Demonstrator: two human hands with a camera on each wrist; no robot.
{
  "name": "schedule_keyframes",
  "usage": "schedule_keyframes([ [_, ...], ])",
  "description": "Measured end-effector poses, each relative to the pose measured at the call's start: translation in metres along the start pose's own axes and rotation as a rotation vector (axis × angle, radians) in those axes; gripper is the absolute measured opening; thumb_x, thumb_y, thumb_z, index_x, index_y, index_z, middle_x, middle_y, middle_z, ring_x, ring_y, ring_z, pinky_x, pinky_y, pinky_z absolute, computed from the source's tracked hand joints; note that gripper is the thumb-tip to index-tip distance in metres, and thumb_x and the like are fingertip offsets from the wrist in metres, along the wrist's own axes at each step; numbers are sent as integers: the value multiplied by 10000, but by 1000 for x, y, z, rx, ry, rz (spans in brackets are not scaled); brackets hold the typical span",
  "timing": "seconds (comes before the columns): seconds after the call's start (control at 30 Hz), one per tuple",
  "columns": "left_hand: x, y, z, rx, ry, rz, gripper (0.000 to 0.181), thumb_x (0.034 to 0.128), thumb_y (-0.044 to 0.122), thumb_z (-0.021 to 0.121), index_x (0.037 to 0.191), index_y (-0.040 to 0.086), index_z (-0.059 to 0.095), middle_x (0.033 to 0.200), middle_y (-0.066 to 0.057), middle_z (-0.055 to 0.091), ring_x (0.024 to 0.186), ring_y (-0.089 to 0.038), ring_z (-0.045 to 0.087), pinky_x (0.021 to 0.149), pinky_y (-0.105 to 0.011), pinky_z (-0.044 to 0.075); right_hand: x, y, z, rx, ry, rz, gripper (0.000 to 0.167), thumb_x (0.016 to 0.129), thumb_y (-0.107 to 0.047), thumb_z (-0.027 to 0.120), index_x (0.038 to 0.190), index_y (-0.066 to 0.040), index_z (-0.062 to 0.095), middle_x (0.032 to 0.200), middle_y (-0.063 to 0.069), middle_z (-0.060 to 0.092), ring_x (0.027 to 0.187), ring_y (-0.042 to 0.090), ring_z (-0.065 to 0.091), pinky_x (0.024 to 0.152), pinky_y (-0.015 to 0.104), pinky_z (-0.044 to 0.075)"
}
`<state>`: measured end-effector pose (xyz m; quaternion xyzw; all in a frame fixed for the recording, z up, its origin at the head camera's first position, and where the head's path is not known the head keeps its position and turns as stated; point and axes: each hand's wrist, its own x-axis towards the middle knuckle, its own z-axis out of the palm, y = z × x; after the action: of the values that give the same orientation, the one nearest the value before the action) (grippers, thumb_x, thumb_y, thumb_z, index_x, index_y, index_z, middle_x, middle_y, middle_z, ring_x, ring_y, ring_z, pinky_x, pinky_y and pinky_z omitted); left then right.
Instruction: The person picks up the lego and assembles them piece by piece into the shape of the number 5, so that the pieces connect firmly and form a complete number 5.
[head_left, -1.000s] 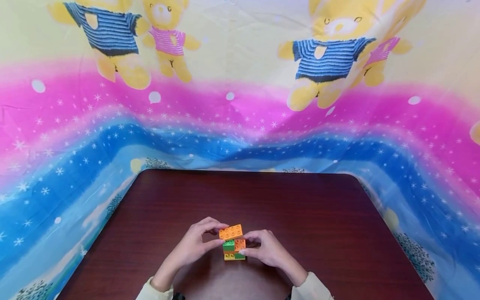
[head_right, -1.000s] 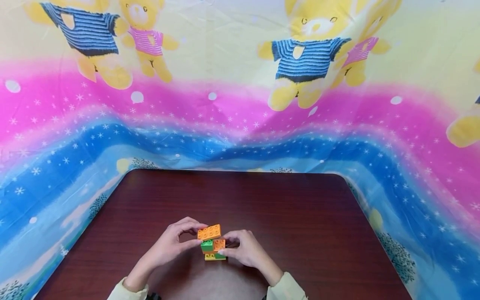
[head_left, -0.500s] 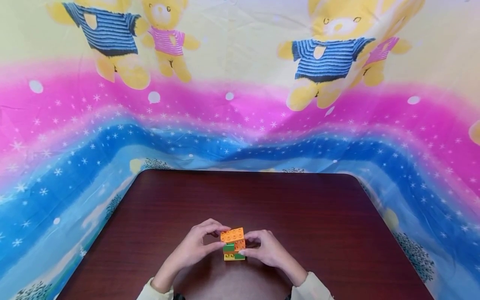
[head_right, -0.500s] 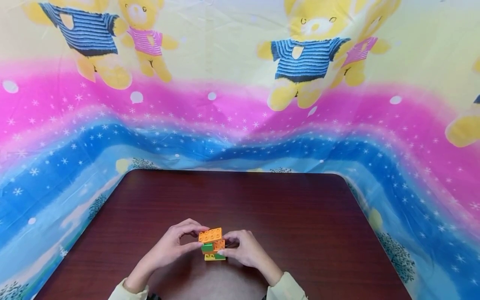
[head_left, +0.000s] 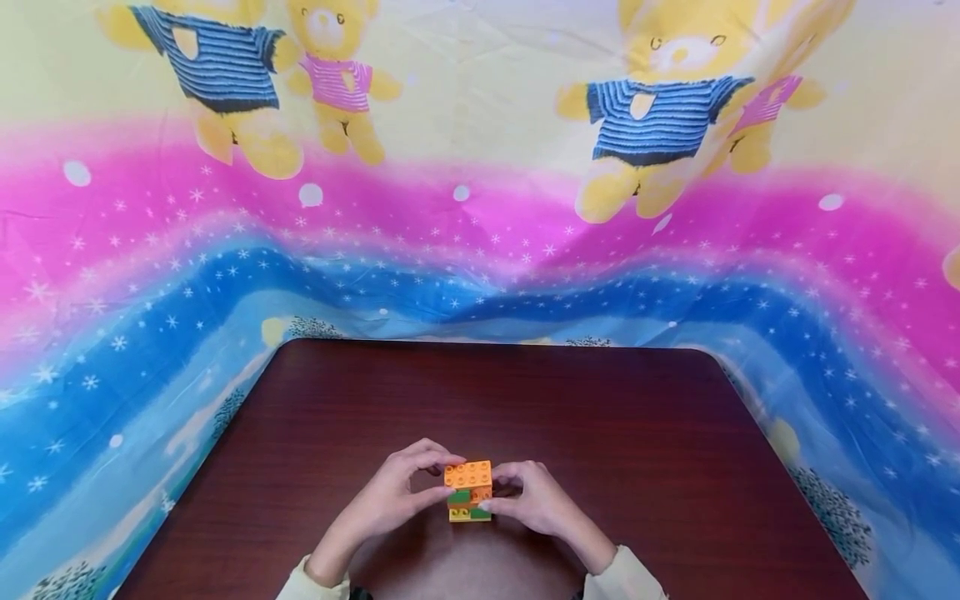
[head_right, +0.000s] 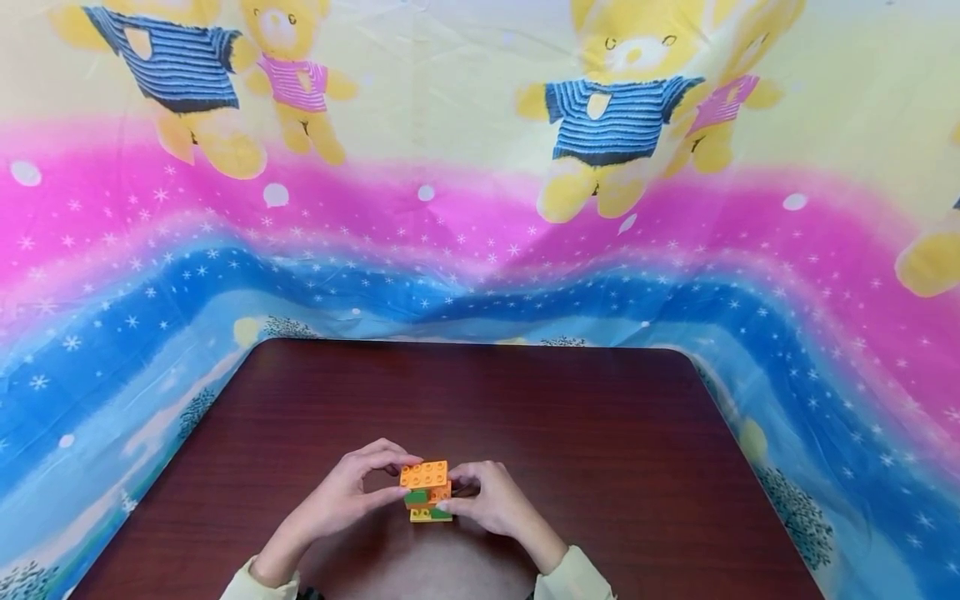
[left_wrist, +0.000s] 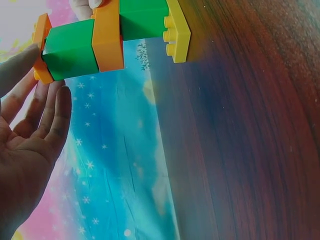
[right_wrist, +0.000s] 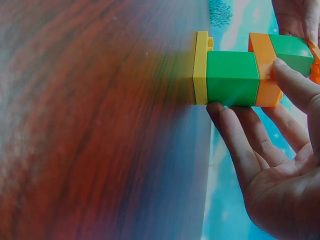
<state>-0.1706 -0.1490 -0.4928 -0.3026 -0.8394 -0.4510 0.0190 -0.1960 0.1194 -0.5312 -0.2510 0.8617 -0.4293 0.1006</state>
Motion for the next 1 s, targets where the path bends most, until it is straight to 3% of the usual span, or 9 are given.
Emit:
schedule_keyframes([
  [0.53,-2,-5,6,-42,30,48,321,979,278,732,1289,198,712,1192,73,695,1031,-107,655,914,-343,572,0,1,0,-3,5,11,300,861,-351,853,1071,-147,787,982,-58,761,962,164,714,881,388,587],
  [0.77,1,-11,13,-133,3,-8,326,989,287,717,1311,255,681,1228,90,659,1033,-90,663,912,-384,589,-2,1,-3,-1,29,-2,282,862,-350,852,1057,-157,785,974,-69,759,944,154,717,862,363,586],
  [1.0,-5,-12,13,-204,-45,-93,331,1010,303,685,1336,263,646,1273,27,656,1087,-188,690,918,-322,588,-7,-4,4,67,25,-29,282,907,-313,815,1132,-151,763,1069,-27,779,951,101,731,854,317,601],
])
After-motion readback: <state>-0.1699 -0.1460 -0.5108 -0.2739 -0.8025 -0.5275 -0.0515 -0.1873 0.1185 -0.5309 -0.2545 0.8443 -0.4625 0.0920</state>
